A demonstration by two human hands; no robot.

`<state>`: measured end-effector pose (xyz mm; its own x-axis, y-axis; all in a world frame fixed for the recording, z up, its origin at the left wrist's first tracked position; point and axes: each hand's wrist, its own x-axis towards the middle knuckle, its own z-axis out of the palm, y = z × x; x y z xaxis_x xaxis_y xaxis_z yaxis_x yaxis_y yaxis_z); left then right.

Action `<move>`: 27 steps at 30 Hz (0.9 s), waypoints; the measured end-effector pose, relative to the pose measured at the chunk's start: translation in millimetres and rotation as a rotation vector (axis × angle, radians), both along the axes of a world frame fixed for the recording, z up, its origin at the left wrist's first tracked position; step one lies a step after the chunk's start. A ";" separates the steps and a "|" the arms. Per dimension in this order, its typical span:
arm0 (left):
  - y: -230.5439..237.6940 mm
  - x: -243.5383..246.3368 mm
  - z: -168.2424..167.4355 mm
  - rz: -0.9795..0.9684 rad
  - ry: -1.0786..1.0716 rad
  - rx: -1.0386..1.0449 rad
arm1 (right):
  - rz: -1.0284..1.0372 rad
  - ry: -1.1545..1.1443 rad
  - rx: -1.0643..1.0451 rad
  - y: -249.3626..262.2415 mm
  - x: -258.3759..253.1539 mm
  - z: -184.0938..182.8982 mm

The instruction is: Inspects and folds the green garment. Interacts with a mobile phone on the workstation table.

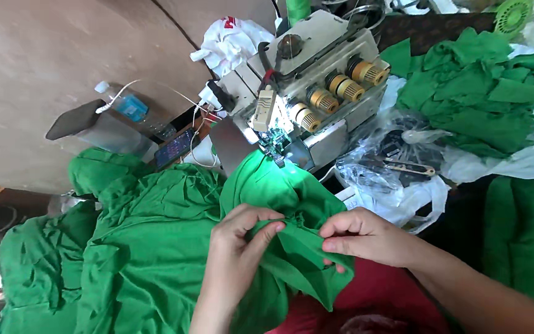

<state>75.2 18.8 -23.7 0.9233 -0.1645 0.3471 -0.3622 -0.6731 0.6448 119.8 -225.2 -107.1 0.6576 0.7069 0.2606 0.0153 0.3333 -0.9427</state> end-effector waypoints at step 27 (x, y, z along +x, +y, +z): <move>-26.0 44.4 2.6 0.207 -0.191 0.143 | -0.263 -0.165 -0.018 5.0 27.1 10.9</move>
